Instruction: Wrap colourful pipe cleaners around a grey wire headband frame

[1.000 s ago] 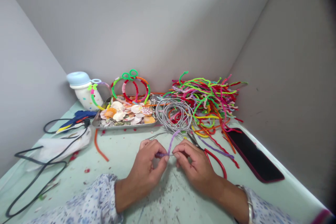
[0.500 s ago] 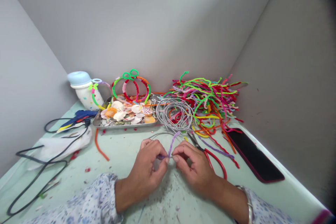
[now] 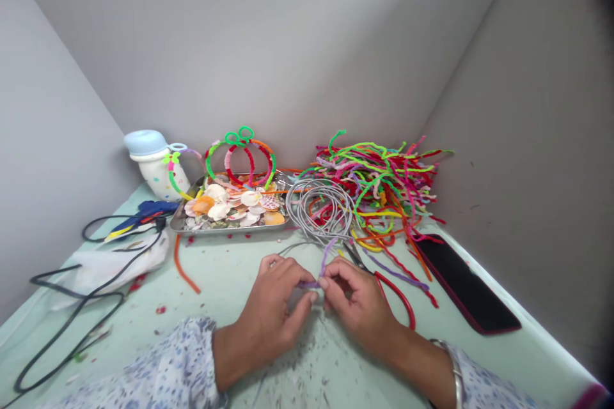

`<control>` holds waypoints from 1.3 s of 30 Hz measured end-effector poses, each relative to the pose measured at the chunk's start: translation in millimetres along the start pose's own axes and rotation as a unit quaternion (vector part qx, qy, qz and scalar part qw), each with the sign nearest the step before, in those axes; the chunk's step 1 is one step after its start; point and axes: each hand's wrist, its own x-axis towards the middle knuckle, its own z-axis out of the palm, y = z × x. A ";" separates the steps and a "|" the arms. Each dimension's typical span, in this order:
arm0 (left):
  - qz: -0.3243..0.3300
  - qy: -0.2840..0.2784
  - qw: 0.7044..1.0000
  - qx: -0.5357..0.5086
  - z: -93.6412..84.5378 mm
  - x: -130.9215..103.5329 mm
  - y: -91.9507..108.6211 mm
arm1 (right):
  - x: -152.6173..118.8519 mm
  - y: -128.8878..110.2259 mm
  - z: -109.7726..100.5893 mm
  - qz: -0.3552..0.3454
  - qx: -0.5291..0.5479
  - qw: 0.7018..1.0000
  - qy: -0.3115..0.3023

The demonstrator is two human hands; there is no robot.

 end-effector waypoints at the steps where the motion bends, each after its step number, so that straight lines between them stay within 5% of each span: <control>1: 0.000 0.002 1.000 0.000 0.0 0.0 -0.7 | 0.0 0.8 -0.1 0.019 0.017 1.000 -0.001; 5: -0.010 0.016 1.000 -0.022 1.6 -0.9 -5.2 | -0.3 1.7 -1.1 0.056 0.046 0.997 -0.016; 14: -0.034 0.021 0.998 -0.044 2.7 -1.7 -5.2 | 2.1 -2.0 -3.0 -0.020 -0.036 0.999 -0.008; 29: -0.037 0.011 0.999 -0.029 3.0 -0.4 -7.2 | 5.0 -1.3 -3.2 0.064 0.053 0.995 -0.048; 39: -0.073 0.019 0.995 -0.059 3.0 0.6 -8.2 | 4.1 -2.8 -4.7 -0.021 0.001 1.000 -0.016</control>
